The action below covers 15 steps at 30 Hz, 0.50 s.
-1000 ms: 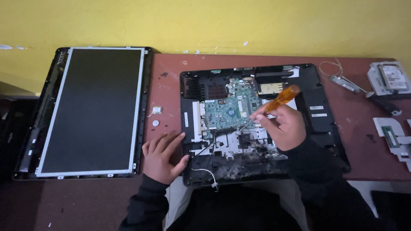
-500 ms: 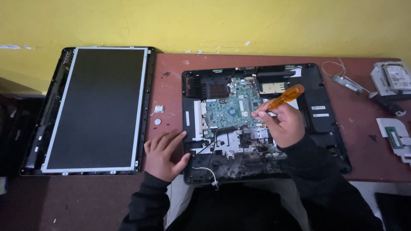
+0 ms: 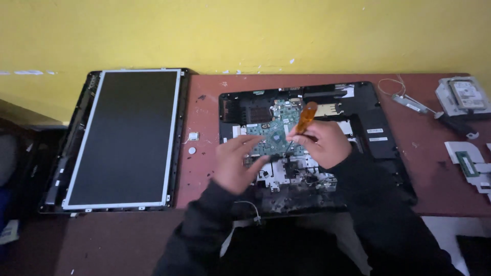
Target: Disassembling and inspecting the internal components of an all-in-one computer using a screwdriver.
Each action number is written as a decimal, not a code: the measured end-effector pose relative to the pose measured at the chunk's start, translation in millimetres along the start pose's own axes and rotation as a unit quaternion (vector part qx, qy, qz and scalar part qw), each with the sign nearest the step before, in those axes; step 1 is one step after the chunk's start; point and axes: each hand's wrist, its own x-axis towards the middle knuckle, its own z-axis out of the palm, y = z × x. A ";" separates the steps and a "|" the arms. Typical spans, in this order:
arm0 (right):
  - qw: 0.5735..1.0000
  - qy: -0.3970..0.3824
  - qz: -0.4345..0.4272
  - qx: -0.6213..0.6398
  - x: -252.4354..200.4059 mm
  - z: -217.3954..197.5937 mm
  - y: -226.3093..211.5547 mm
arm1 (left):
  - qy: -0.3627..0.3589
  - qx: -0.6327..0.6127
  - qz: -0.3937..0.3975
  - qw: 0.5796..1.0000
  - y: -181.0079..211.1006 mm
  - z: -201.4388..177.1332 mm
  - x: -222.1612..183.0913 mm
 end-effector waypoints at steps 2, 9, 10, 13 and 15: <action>1.000 -0.001 -0.011 0.005 3.2 3.8 -6.4 | -0.038 -0.027 0.009 0.999 -3.0 25.3 14.4; 0.998 0.014 -0.038 -0.040 6.6 5.6 -9.2 | -0.101 -0.030 -0.004 0.994 -30.5 101.5 20.0; 0.998 0.014 -0.040 -0.041 6.1 2.7 -20.8 | -0.099 -0.030 -0.003 0.995 -20.2 92.2 22.4; 0.994 0.065 -0.036 -0.074 4.4 0.6 -43.6 | -0.093 -0.049 0.026 0.994 -1.3 72.0 24.9; 0.985 0.147 -0.069 -0.054 1.2 2.4 -42.1 | -0.091 -0.029 0.043 0.994 -2.0 74.6 25.5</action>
